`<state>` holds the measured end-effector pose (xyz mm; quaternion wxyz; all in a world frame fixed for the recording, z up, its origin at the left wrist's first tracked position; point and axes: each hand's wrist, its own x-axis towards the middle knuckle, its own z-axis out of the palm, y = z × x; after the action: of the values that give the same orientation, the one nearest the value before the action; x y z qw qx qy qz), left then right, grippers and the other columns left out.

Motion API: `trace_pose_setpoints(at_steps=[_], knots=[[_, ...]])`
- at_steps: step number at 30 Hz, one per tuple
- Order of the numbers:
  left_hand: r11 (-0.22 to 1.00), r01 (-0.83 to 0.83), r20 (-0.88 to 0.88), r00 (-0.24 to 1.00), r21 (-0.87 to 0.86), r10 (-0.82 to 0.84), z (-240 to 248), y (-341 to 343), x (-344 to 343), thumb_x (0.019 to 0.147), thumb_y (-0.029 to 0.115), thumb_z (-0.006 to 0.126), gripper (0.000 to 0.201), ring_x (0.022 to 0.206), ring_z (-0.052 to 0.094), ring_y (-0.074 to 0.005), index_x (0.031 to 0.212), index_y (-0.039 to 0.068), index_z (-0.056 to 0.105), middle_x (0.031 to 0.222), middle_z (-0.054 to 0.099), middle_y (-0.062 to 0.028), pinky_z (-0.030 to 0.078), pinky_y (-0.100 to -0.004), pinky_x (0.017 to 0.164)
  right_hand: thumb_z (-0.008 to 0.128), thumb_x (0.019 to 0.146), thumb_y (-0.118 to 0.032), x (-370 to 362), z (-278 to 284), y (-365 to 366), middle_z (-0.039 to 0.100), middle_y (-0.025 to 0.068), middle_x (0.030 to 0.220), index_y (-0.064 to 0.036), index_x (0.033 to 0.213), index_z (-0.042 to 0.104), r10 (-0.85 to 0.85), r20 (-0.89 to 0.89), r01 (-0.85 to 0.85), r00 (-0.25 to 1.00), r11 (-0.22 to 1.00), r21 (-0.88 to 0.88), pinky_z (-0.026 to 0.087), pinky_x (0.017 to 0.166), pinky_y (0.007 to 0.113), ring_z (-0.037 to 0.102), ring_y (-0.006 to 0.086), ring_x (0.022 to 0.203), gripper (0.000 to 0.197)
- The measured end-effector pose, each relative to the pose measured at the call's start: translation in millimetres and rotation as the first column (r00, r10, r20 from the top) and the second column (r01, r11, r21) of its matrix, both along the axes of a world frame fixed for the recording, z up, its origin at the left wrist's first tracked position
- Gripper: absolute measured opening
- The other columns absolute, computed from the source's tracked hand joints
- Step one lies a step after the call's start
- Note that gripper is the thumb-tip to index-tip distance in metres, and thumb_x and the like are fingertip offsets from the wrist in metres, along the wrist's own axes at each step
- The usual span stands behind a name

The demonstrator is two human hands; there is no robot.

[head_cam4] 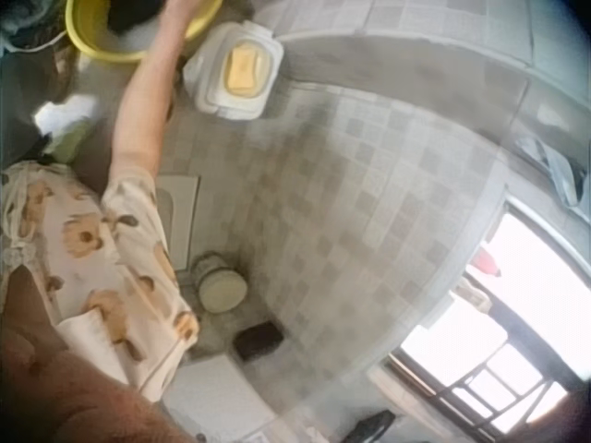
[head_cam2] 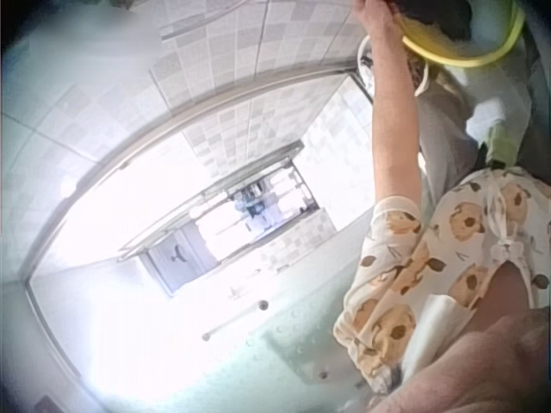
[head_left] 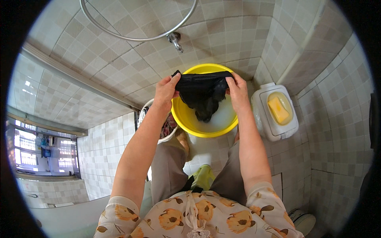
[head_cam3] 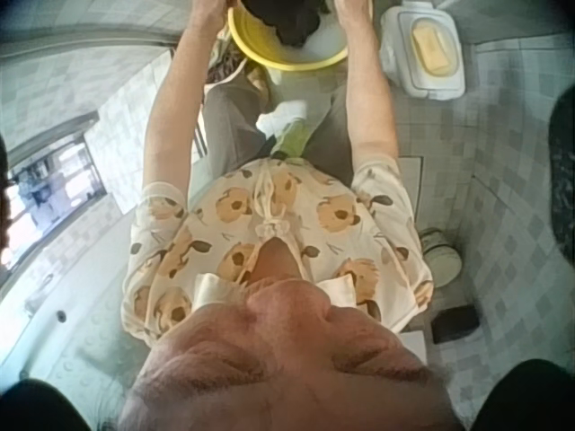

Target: The person hand washes several garments in a yellow basin filled with water. They scrub and rinse a blue item, then a black item, and finally a light-colored item, using a bar of soap to clean each piece before placing them into a white laundry basket.

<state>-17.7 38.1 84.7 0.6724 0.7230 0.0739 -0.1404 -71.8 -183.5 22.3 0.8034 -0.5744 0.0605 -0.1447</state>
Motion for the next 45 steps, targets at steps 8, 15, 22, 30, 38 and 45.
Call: trace_pose_setpoints(at_steps=[8, 15, 22, 30, 38, 45], knots=[[0.78, 0.483, 0.106, 0.82, 0.396, -0.562, -77.1, -11.6, -32.1, 0.078, 0.02, 0.066, 0.038, 0.092, 0.055, -0.018, 0.108, 0.0, 0.055, 0.098, 0.06, -0.0092, 0.045, -0.031, 0.078, 0.047, 0.091, -0.028, -8.9, 7.4, 25.8, 0.062, 0.0074, 0.097, -0.005, 0.109, 0.054, 0.352, 0.11, -0.356, 0.93, 0.778, 0.518, 0.055, 0.056, 0.033, 0.062, 0.0175, 0.078, 0.03], [0.977, 0.073, 0.161, 0.981, 0.2, -0.106, -108.7, -6.2, -26.0, 0.086, 0.017, 0.054, 0.022, 0.073, 0.055, -0.0132, 0.098, -0.001, 0.061, 0.081, 0.062, -0.0035, 0.044, -0.0276, 0.067, 0.051, 0.089, -0.031, -3.6, 16.6, 10.1, 0.061, 0.0074, 0.095, -0.0032, 0.105, 0.055, 0.274, 0.063, -0.273, 0.96, 0.853, 0.444, 0.055, 0.057, 0.031, 0.061, 0.0163, 0.077, 0.032], [0.988, 0.056, 0.086, 0.995, -0.142, -0.044, -54.8, -4.7, -11.1, 0.089, 0.018, 0.053, 0.021, 0.066, 0.051, -0.0058, 0.095, 0.0, 0.062, 0.077, 0.059, 0.0029, 0.041, -0.0196, 0.061, 0.056, 0.085, -0.017, 1.3, 11.8, -1.8, 0.061, 0.0058, 0.091, -0.0024, 0.102, 0.056, 0.212, 0.021, -0.206, 0.977, 0.914, 0.35, 0.051, 0.052, 0.026, 0.059, 0.0139, 0.071, 0.022], [0.95, 0.188, 0.099, 0.971, 0.248, -0.218, -19.5, -2.6, -14.1, 0.088, 0.026, 0.05, 0.032, 0.074, 0.055, -0.0127, 0.096, -0.004, 0.061, 0.086, 0.062, -0.0037, 0.044, -0.0255, 0.069, 0.063, 0.082, -0.028, 4.7, 5.7, -13.4, 0.059, 0.005, 0.071, -0.0012, 0.085, 0.06, -0.014, -0.182, 0.061, 0.983, 0.966, 0.252, 0.039, 0.037, 0.023, 0.055, 0.0117, 0.05, 0.028], [0.968, -0.153, -0.109, 0.985, -0.201, 0.133, 47.9, -29.7, -7.5, 0.088, 0.028, 0.048, 0.037, 0.083, 0.06, -0.0235, 0.107, -0.004, 0.054, 0.099, 0.06, -0.0127, 0.048, -0.0329, 0.073, 0.058, 0.079, -0.051, 0.6, 3.4, -7.0, 0.062, 0.0123, 0.089, 0.0043, 0.097, 0.058, 0.356, -0.478, -0.519, 0.803, 0.813, -0.266, 0.046, 0.047, 0.025, 0.062, 0.0151, 0.063, 0.058], [0.883, -0.126, -0.069, 0.992, -0.452, 0.106, 94.4, -21.1, 5.8, 0.088, 0.023, 0.049, 0.03, 0.084, 0.06, -0.0256, 0.102, -0.004, 0.051, 0.095, 0.059, -0.0138, 0.052, -0.037, 0.074, 0.064, 0.071, -0.043, -17.3, -52.1, 70.0, 0.06, 0.0212, 0.098, 0.0029, 0.095, 0.06, 0.331, -0.256, -0.353, 0.908, 0.277, -0.894, 0.045, 0.084, 0.042, 0.057, 0.0361, 0.093, 0.051]])
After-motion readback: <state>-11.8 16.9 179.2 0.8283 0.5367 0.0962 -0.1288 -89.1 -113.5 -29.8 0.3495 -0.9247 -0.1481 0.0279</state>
